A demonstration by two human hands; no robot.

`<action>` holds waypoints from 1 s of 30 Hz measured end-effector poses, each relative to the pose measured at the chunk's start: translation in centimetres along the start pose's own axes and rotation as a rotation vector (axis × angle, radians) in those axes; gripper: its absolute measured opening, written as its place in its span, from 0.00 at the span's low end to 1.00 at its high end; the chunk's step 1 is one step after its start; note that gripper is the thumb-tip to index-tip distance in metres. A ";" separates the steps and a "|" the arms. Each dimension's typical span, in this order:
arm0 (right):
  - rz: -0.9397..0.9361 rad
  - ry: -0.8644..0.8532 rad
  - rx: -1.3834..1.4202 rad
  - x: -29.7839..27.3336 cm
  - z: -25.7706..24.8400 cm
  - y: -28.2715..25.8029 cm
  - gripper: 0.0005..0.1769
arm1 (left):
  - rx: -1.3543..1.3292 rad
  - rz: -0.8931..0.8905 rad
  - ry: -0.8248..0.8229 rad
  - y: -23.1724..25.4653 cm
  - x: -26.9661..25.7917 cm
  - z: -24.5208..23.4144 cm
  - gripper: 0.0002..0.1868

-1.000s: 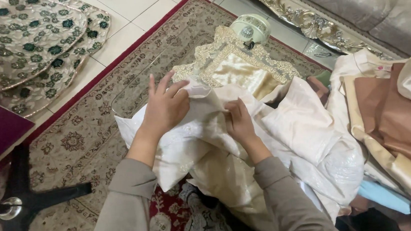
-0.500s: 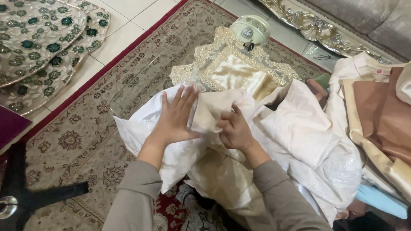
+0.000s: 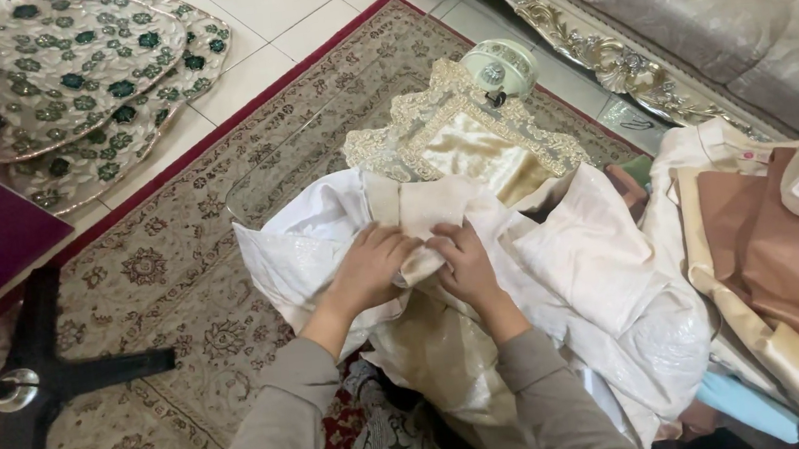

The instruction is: Folding a white lace dress while sitting on a rug in a showroom.

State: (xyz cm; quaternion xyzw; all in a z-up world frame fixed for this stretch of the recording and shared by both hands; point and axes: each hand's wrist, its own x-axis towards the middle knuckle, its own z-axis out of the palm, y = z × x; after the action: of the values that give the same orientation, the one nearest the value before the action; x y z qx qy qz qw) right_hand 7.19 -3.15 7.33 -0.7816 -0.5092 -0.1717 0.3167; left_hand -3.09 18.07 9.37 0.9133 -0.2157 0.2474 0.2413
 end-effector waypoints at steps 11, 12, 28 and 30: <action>0.291 0.096 0.336 1.9 0.7 -0.6 0.24 | 0.025 -0.474 0.144 -2.1 -0.3 1.4 0.22; 0.365 0.148 0.467 2.5 1.0 -0.5 0.24 | -0.085 -0.560 0.233 -1.6 0.3 1.2 0.24; 0.496 0.101 0.074 7.7 3.0 2.1 0.24 | 0.491 -0.613 0.502 -4.4 4.2 -2.2 0.28; 0.459 -0.091 -0.082 6.6 4.0 0.6 0.40 | 0.598 -0.456 0.416 -3.9 3.8 0.0 0.27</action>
State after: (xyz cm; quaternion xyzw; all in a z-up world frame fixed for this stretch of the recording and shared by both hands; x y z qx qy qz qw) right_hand 10.30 3.87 8.10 -0.8961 -0.3243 -0.0803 0.2924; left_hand 1.93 20.11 10.15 0.8979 0.1261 0.4184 0.0531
